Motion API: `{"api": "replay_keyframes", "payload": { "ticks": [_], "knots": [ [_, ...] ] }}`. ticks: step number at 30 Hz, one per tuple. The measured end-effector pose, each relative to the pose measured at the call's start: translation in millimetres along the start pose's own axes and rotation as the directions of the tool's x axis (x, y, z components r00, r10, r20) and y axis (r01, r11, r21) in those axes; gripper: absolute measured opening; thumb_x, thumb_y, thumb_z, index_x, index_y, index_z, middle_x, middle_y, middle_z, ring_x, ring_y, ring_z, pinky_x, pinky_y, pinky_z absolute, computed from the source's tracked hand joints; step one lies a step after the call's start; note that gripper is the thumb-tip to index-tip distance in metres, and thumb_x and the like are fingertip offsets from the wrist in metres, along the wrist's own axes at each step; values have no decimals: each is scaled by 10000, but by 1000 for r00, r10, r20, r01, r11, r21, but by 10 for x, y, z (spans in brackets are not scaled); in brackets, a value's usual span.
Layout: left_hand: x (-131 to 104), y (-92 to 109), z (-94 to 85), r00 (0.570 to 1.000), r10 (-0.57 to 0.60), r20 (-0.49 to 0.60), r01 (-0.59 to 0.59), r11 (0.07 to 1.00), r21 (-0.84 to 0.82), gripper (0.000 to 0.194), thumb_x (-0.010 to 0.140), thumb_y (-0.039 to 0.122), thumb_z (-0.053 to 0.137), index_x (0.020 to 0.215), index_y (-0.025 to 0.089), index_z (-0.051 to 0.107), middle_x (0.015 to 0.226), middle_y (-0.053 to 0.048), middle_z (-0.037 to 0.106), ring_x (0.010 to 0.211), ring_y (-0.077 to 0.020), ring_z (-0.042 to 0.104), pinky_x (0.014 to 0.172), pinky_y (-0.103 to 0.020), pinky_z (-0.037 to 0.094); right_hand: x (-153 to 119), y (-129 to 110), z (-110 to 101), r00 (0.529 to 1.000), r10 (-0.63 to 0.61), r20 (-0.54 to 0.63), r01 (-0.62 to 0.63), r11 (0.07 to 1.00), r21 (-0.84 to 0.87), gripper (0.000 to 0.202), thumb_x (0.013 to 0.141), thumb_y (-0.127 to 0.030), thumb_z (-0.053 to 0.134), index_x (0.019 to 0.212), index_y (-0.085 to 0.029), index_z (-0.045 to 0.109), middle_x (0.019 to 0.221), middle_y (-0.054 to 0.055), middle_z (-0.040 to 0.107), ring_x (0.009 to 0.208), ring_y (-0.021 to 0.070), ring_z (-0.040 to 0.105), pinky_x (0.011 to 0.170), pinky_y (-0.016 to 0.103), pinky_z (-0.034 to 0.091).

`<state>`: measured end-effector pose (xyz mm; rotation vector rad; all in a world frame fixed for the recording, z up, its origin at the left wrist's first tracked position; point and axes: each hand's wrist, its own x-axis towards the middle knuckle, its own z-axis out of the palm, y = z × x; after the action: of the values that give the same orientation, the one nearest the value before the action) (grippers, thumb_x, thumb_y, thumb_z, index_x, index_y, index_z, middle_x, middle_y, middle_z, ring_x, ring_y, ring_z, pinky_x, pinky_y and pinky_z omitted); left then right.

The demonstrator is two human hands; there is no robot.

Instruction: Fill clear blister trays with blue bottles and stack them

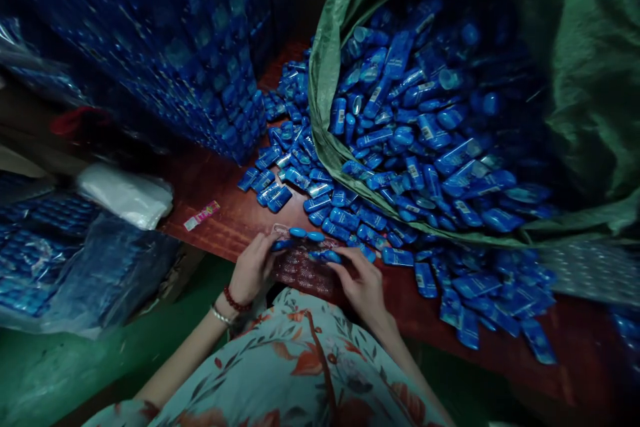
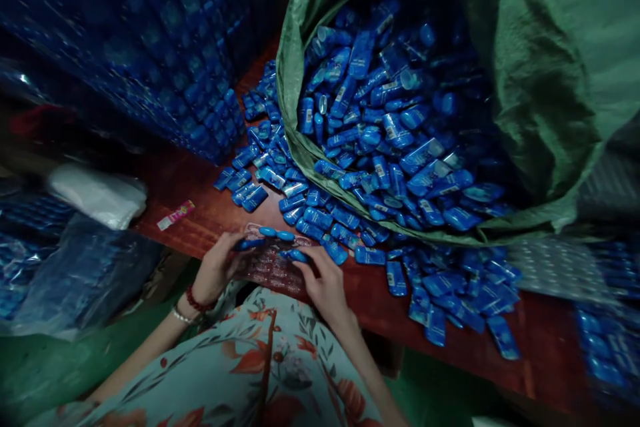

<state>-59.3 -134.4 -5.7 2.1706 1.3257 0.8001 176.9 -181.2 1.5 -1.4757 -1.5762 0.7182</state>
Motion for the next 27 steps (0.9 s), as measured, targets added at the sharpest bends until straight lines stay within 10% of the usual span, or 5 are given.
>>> {"api": "replay_keyframes", "payload": {
  "ticks": [6,13,19,24,27],
  "knots": [
    [85,-161,235,923,383,31,-384,914,131,387,895,119,392,1276,166,439,1103,-121,565,1008,-190,555,799,-319,524,12,135,213,907,-383,173,420,835,-354,325,884,-65,399,1139,-158,577,1003,112,613,958,177,587,808,297,511],
    [169,-30,216,866,442,233,-494,825,274,316,912,119,322,1180,117,489,1017,-129,592,981,-212,562,812,-369,529,318,-115,173,833,-274,481,528,654,-542,264,894,-116,426,1098,-134,593,838,75,588,765,169,560,647,263,475],
    [267,114,235,835,345,429,-509,781,362,266,874,98,382,1076,127,553,966,-105,603,875,-198,564,782,-347,519,333,-112,222,862,-237,448,483,654,-583,295,906,-139,417,1150,-176,579,928,85,591,814,177,546,677,283,452],
    [186,10,198,894,415,169,-448,838,311,333,899,166,405,1219,171,495,1107,-123,586,1003,-209,558,840,-353,490,220,82,61,948,-252,195,317,801,-508,314,928,-231,414,1204,-228,564,971,76,581,860,166,546,737,276,452],
    [288,-118,148,961,259,-100,-235,950,205,294,918,232,401,1189,202,512,1088,-108,579,989,-192,566,820,-326,489,360,223,-71,996,-86,15,80,828,-555,324,935,-276,395,1214,-218,549,970,76,568,888,176,536,758,278,447]
  ]
}}
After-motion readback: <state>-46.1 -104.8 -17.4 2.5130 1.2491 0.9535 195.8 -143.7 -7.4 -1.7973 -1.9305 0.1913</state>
